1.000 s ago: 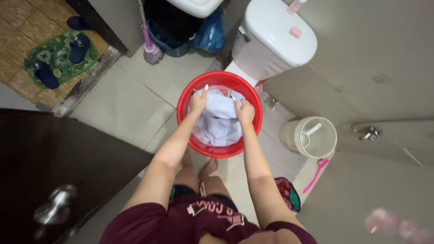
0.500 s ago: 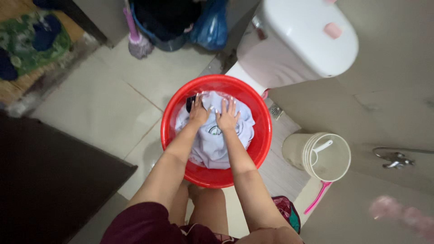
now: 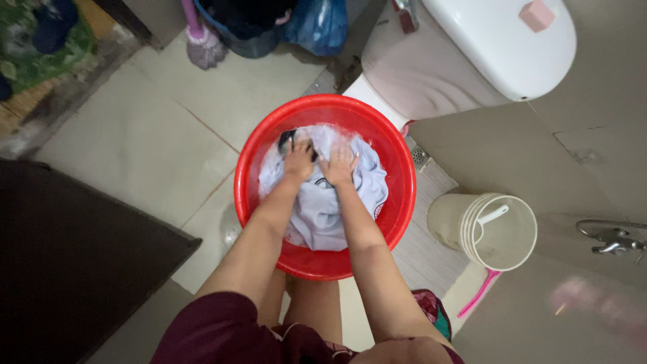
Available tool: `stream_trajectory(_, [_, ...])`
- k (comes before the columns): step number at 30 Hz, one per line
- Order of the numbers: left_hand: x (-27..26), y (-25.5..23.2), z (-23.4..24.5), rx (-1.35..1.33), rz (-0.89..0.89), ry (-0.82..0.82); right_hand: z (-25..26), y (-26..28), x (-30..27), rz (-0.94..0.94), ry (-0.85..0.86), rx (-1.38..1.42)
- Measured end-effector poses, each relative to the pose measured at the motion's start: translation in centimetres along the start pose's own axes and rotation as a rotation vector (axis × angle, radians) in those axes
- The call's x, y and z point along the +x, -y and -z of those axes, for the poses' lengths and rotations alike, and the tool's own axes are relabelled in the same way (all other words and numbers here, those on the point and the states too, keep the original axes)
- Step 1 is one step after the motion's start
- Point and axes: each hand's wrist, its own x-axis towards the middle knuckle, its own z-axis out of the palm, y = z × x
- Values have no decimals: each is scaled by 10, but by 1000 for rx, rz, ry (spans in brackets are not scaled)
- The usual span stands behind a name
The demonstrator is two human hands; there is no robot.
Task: The person washes clothes by hand in a red bucket, scrubbing a white garment against itself in soapy water before wringing it out and placing it into a white container.
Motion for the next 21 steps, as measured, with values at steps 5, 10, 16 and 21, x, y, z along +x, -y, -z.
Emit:
stream_trajectory(5, [14, -47, 46, -518, 223, 191, 57, 1, -17, 49, -250, 963])
stream_trajectory(10, [5, -58, 127, -1163, 372, -128, 123, -7, -68, -126, -239, 1297])
stream_trajectory(16, [-7, -74, 192, -1689, 802, -55, 176, 11, -116, -120, -685, 1398])
stream_trajectory(21, [-27, -133, 153, -1472, 739, 202, 151, 65, -115, -75, -981, 632])
